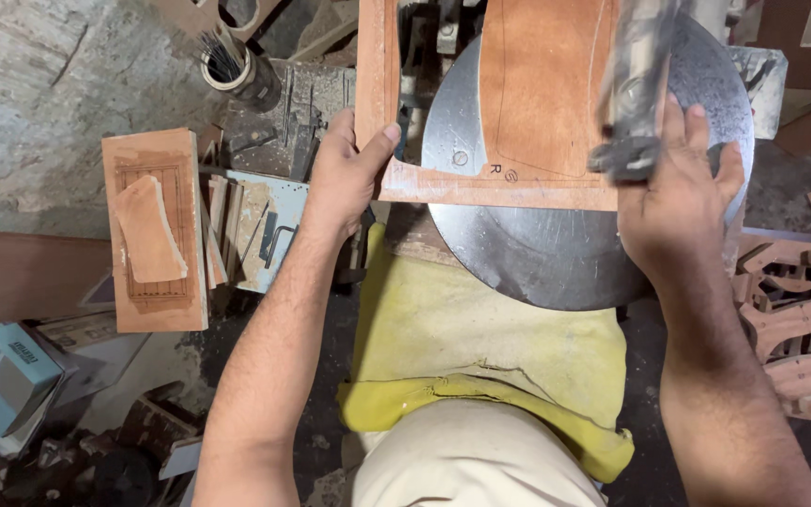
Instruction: The person cuts curved openings in wooden panels on a scroll saw, guiding and rotating each panel along drawn lines with both hands, then removes the cut-out pieces and sets the finished frame aside. They then begin cutting along marked lines on another panel.
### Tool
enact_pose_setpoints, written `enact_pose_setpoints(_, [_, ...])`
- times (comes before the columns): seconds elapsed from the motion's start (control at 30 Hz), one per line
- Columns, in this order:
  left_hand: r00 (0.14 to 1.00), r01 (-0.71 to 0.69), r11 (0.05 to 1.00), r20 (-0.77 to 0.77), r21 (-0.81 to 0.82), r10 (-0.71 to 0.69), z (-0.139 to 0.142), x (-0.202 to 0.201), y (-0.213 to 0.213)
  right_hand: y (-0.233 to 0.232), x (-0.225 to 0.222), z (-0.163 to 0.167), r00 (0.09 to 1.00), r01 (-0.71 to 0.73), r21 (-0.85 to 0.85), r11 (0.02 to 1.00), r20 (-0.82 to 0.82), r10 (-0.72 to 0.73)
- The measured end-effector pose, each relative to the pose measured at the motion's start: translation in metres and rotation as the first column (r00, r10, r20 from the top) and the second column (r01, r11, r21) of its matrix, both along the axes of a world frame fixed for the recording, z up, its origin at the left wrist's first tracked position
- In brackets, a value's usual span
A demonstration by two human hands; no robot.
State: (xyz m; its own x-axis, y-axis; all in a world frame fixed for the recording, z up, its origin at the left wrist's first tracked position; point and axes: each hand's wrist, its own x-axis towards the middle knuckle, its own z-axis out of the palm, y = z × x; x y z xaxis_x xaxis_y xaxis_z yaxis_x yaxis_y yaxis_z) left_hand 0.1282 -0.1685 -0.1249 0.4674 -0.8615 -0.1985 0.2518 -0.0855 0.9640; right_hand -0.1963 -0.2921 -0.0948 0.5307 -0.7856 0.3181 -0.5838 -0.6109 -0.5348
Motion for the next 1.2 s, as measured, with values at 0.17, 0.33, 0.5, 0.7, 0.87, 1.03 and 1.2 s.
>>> enact_pose_setpoints(0.17, [1.0, -0.01, 1.0, 0.019, -0.016, 0.011, -0.005, -0.001, 0.0, -0.002, 0.0, -0.001, 0.988, 0.043, 0.055, 0.998, -0.15, -0.035])
enact_pose_setpoints(0.33, [0.997, -0.046, 0.999, 0.07, -0.005, 0.046, -0.003, -0.01, 0.014, -0.008, -0.005, -0.009, 0.986, 0.016, 0.029, 0.999, -0.165, -0.011])
enact_pose_setpoints(0.5, [0.997, -0.081, 0.996, 0.009, 0.025, 0.081, -0.005, -0.021, 0.032, -0.018, -0.011, -0.024, 0.981, 0.044, 0.074, 0.996, -0.19, -0.029])
enact_pose_setpoints(0.7, [0.993, -0.106, 0.992, -0.036, 0.064, 0.108, -0.007, -0.031, 0.048, -0.027, -0.015, -0.032, 0.979, -0.021, 0.016, 1.0, -0.201, 0.023])
enact_pose_setpoints(0.87, [0.966, -0.15, 0.983, 0.227, 0.104, 0.124, 0.008, -0.042, 0.062, -0.029, -0.011, -0.023, 0.965, 0.015, 0.074, 0.997, -0.263, 0.005])
enact_pose_setpoints(1.03, [0.528, -0.233, 0.972, 0.837, -0.02, 0.144, 0.045, -0.038, 0.065, -0.034, -0.005, -0.008, 0.986, -0.041, 0.125, 0.991, -0.156, 0.06])
enact_pose_setpoints(1.2, [0.262, 0.084, 0.996, 0.965, -0.011, -0.012, 0.068, -0.04, 0.027, -0.034, 0.003, -0.002, 0.987, -0.074, 0.133, 0.988, -0.134, 0.092])
